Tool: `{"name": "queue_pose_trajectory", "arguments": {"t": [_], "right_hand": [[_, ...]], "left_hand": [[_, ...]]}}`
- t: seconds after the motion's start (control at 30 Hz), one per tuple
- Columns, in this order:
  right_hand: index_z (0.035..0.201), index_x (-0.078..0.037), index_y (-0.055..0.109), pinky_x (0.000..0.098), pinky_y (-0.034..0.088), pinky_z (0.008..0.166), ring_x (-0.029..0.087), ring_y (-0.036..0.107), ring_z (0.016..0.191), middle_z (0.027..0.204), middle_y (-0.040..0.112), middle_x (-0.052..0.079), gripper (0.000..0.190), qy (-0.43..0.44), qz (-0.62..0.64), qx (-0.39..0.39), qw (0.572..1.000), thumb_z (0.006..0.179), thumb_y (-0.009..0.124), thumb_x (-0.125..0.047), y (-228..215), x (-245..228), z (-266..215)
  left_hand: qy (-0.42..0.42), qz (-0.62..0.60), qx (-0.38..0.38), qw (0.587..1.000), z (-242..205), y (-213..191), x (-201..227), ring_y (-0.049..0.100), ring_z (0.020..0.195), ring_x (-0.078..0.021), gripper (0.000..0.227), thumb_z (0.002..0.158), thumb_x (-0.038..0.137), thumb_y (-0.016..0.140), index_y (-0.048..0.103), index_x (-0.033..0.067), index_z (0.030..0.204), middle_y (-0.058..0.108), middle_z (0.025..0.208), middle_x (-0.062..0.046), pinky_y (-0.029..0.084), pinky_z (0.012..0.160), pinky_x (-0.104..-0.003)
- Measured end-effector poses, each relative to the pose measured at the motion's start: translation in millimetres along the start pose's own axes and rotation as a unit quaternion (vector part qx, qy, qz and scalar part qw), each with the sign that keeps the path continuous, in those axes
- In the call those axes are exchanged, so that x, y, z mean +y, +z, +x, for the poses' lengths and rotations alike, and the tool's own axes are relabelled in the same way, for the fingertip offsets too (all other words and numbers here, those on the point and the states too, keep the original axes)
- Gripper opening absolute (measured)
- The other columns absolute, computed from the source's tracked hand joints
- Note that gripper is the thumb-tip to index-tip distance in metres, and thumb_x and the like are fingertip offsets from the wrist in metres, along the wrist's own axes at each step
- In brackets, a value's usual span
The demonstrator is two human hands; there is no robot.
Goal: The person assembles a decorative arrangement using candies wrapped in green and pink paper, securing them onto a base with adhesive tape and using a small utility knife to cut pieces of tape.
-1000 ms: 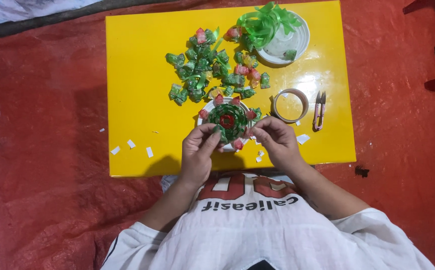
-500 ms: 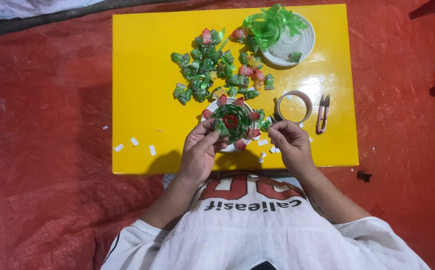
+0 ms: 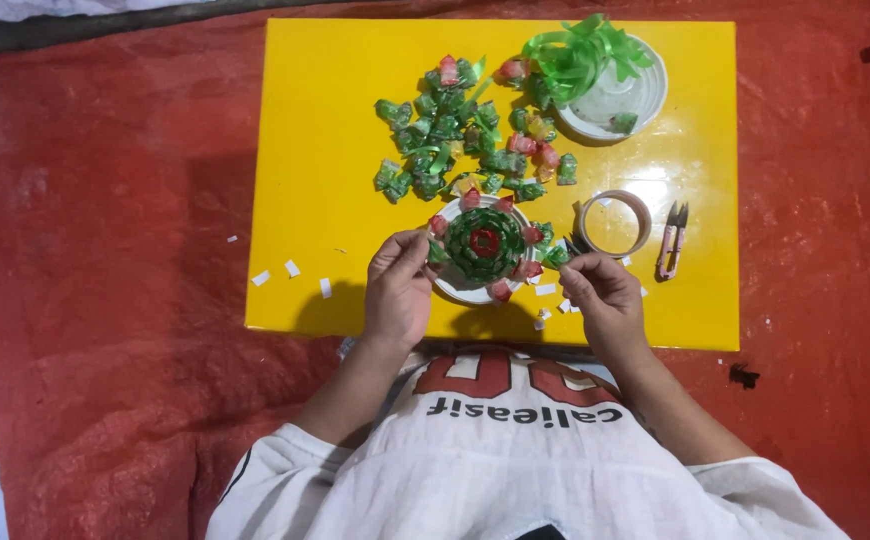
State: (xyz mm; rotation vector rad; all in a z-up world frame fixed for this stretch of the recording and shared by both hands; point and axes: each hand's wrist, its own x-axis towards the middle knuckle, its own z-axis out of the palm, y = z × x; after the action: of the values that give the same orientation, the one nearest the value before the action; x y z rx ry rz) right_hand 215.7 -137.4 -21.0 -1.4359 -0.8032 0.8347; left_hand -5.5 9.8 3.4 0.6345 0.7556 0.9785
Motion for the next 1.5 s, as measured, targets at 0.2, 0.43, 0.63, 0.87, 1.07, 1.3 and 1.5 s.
{"name": "queue_pose_trajectory", "arguments": {"t": [0.2,0.43,0.63,0.87,1.07,1.3,1.5], "right_hand": [[0.107,-0.004,0.073,0.0346,0.055,0.073,0.023,0.063,0.08,0.084,0.064,0.013,0.014,0.002,-0.006,0.003,1.0,0.104,0.065,-0.015,-2,4,-1],[0.108,-0.004,0.073,0.0349,0.055,0.075,0.023,0.063,0.081,0.086,0.064,0.013,0.014,0.003,-0.011,0.009,1.0,0.104,0.065,-0.015,-8,10,0],[0.108,-0.004,0.073,0.0352,0.055,0.074,0.024,0.064,0.081,0.086,0.064,0.014,0.014,0.006,-0.02,0.009,1.0,0.104,0.065,-0.015,-1,-2,-2],[0.108,-0.003,0.073,0.0358,0.055,0.074,0.024,0.063,0.08,0.086,0.064,0.014,0.014,0.018,-0.036,0.01,0.999,0.104,0.064,-0.013,3,-1,-2],[0.107,-0.003,0.074,0.0363,0.056,0.074,0.025,0.065,0.081,0.086,0.065,0.015,0.012,0.001,-0.049,0.001,0.999,0.102,0.065,-0.01,5,10,-1],[0.104,-0.001,0.075,0.0398,0.059,0.072,0.03,0.068,0.077,0.085,0.068,0.019,0.012,-0.019,-0.067,-0.016,0.997,0.098,0.069,-0.009,8,22,-2],[0.105,-0.001,0.074,0.0395,0.059,0.072,0.029,0.068,0.079,0.085,0.067,0.018,0.011,-0.025,-0.073,-0.007,0.997,0.099,0.068,-0.007,0,24,-2]], "left_hand": [[-0.018,-0.053,0.057,0.997,9,-12,18,0.065,0.089,-0.0188,0.018,0.099,0.034,0.07,0.071,0.0187,0.107,0.066,0.094,-0.005,0.056,0.081,-0.028],[0.031,0.081,0.102,0.991,43,-63,36,0.068,0.088,-0.0123,0.012,0.102,0.025,0.067,0.064,0.0165,0.11,0.064,0.099,-0.003,0.056,0.078,-0.024],[0.078,0.237,0.084,0.965,70,-78,17,0.065,0.082,-0.0124,0.011,0.1,0.014,0.069,0.066,0.0103,0.11,0.064,0.094,-0.004,0.053,0.071,-0.023],[0.133,0.422,0.091,0.892,82,-98,-7,0.068,0.085,-0.021,0.021,0.098,0.016,0.074,0.071,0.007,0.116,0.07,0.096,-0.012,0.055,0.069,-0.029],[0.221,0.658,0.081,0.715,73,-97,5,0.067,0.106,-0.0289,0.027,0.101,0.019,0.069,0.071,0.0087,0.125,0.068,0.116,-0.013,0.058,0.082,-0.036],[0.346,0.725,-0.004,0.596,90,-89,3,0.059,0.112,-0.0337,0.021,0.099,0.023,0.072,0.077,0.0077,0.113,0.062,0.12,-0.018,0.05,0.09,-0.043],[0.221,0.783,-0.02,0.581,127,-64,5,0.054,0.123,-0.0386,0.039,0.096,0.033,0.073,0.073,0.0081,0.126,0.057,0.13,-0.023,0.049,0.095,-0.049]]}}
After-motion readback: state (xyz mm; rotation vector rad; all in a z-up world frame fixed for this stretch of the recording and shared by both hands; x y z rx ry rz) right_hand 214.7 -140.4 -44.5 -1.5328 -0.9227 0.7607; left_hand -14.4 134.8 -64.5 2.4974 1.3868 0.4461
